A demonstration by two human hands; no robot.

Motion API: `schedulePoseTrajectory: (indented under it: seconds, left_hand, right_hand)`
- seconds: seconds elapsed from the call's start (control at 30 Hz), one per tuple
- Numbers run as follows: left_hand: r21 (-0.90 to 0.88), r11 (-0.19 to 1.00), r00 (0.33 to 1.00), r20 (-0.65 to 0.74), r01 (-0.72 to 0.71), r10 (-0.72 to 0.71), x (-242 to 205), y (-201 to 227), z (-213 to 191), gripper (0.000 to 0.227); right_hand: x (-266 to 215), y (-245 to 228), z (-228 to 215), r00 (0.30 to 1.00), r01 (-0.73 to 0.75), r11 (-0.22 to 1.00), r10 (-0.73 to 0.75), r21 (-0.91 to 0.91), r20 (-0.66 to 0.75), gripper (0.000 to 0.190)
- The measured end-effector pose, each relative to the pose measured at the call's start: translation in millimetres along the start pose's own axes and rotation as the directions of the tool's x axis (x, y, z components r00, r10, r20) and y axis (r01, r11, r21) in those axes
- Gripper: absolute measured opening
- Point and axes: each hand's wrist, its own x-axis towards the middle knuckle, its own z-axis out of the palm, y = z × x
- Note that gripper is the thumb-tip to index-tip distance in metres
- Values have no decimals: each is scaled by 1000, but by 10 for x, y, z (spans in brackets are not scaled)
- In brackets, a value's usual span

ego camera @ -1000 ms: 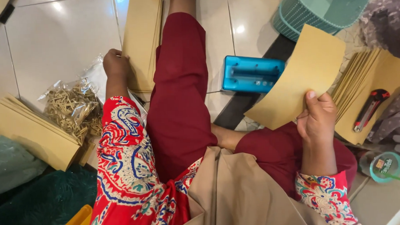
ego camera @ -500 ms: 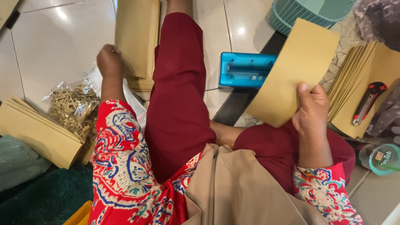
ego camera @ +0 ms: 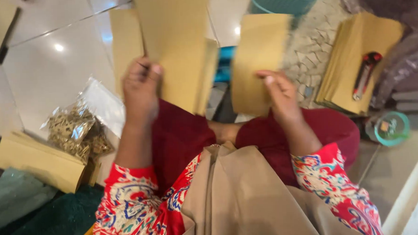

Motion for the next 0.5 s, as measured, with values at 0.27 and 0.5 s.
schedulePoseTrajectory:
  seconds: [0.27,0.5]
  left_hand:
    - [-33,995,964,251,97,-86,-713,160,804,10]
    - [-51,989,946,304,137,-115,-848,17,908,12]
  right_hand:
    - [-226,393,66,961,-275,733,206,622,182,40]
    - [-109,148,29,940,-277,655,338,703,54,19]
